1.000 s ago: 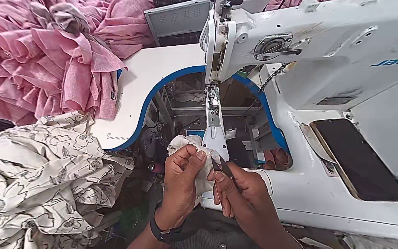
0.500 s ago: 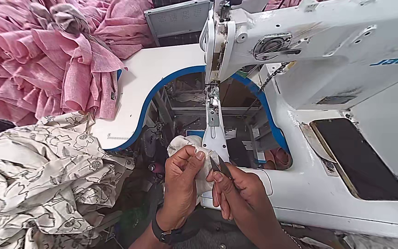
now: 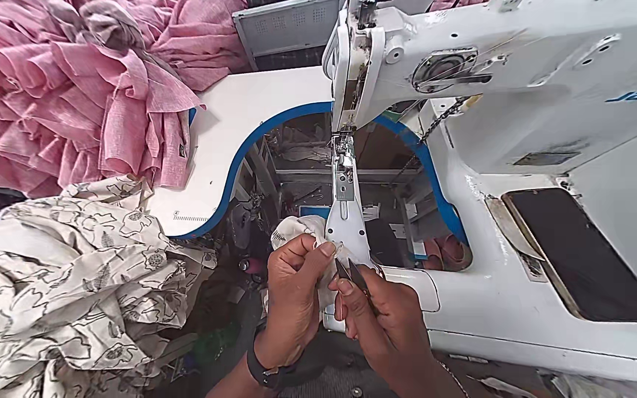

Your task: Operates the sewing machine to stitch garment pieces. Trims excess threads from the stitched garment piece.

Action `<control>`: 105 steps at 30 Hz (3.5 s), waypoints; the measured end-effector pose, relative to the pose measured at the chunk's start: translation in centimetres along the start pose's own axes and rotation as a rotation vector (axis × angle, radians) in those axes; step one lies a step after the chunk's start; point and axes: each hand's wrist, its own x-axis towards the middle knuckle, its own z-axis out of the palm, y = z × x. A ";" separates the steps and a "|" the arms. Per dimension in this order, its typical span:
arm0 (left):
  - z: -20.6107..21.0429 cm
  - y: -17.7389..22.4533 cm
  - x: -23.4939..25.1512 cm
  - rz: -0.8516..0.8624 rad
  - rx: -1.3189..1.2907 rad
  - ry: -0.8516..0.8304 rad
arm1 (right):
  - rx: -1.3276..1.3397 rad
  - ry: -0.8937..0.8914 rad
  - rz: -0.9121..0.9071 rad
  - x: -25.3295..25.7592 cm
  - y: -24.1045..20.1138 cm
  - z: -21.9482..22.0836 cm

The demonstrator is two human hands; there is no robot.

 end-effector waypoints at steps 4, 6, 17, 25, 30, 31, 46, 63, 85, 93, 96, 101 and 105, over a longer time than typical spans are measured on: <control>0.3 -0.2 0.0 -0.004 -0.001 0.017 | -0.047 0.013 -0.027 -0.1 0.1 -0.1; 0.4 -0.3 0.0 -0.002 -0.005 0.019 | -0.053 0.013 -0.030 -0.1 0.2 -0.2; 0.9 -0.2 -0.1 -0.008 0.038 0.075 | -0.100 0.042 -0.088 0.0 0.2 -0.2; 1.0 -0.1 -0.3 -0.019 0.062 0.086 | -0.156 0.058 -0.106 0.0 0.1 -0.2; 0.8 0.0 -0.5 -0.096 -0.014 0.047 | -0.145 0.068 -0.119 -0.1 0.4 -0.2; 0.7 0.0 -0.5 -0.106 -0.023 0.045 | -0.140 0.070 -0.119 -0.2 0.4 -0.1; -0.8 0.6 -0.7 -0.107 -0.041 -0.059 | 0.278 -0.107 0.184 0.6 -4.2 -4.8; -1.2 0.0 -0.4 -0.167 -0.227 -0.127 | 0.280 -0.261 0.269 0.8 -2.8 -3.3; -1.2 -0.1 -0.5 -0.161 -0.241 -0.089 | 0.330 -0.250 0.281 0.6 -2.6 -2.8; -1.3 0.0 -0.5 -0.155 -0.245 -0.091 | 0.332 -0.245 0.278 0.6 -2.6 -2.6; -1.3 0.0 -0.5 -0.155 -0.246 -0.090 | 0.331 -0.250 0.284 0.7 -2.7 -2.7; -1.3 0.0 -0.5 -0.157 -0.261 -0.096 | 0.344 -0.246 0.284 0.7 -2.6 -2.6; -1.3 0.0 -0.5 -0.158 -0.259 -0.093 | 0.347 -0.248 0.283 0.7 -2.7 -2.7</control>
